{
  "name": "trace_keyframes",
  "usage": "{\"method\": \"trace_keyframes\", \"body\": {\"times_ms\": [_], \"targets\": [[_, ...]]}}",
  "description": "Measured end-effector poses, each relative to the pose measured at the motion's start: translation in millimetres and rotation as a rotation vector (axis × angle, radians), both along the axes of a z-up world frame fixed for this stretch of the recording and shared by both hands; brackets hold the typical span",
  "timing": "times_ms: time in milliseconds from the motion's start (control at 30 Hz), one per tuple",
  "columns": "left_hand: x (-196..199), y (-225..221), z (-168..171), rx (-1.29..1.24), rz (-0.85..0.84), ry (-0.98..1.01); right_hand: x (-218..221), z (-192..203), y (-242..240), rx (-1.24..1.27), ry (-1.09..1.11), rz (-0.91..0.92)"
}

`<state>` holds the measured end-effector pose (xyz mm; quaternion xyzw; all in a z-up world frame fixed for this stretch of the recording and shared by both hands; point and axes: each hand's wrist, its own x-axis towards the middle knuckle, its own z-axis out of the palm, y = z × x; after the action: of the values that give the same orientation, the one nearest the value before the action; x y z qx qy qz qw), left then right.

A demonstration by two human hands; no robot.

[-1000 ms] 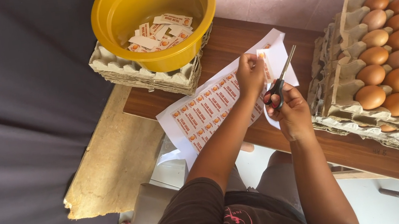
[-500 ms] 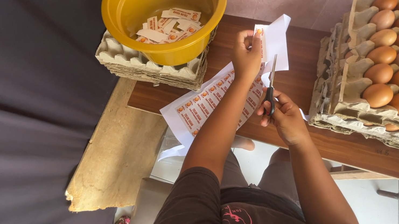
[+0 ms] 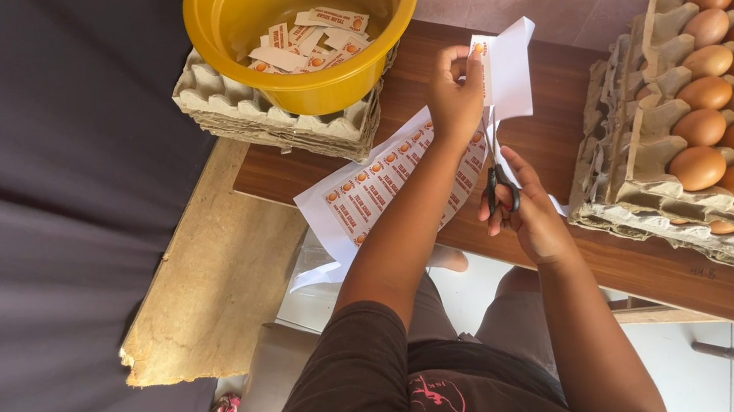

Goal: Using scissors to cut individual paper labels from a printed sheet and placing them into a yellow bucket for storage.

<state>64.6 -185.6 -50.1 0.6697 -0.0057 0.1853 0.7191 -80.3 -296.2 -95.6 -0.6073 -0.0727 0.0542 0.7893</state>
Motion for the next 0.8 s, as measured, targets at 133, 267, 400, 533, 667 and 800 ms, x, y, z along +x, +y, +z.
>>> {"method": "trace_keyframes", "body": {"times_ms": [133, 267, 400, 533, 667, 800], "targets": [[-3.0, -4.8, -2.8, 0.019, 0.010, -0.004, -0.9, 3.8, 4.2, 0.037, -0.001, -0.019], [-8.0, -8.4, -4.4, 0.076, 0.043, -0.039, 8.0, 0.4, -0.1, 0.070, 0.004, -0.044], [-7.4, -11.6, -8.0, 0.105, 0.056, -0.081, 14.6, 9.3, -0.9, 0.019, 0.010, -0.062], [-6.3, -16.0, -11.3, 0.133, 0.091, -0.114, 33.0, -11.4, -9.4, 0.020, 0.009, -0.075], [-6.5, -16.4, -8.6, 0.138, 0.100, -0.090, 51.0, -35.9, -20.8, 0.042, 0.010, -0.063], [-9.9, -14.8, -3.6, 0.056, 0.071, -0.059, 49.1, -29.6, -18.4, 0.043, 0.008, -0.047]]}}
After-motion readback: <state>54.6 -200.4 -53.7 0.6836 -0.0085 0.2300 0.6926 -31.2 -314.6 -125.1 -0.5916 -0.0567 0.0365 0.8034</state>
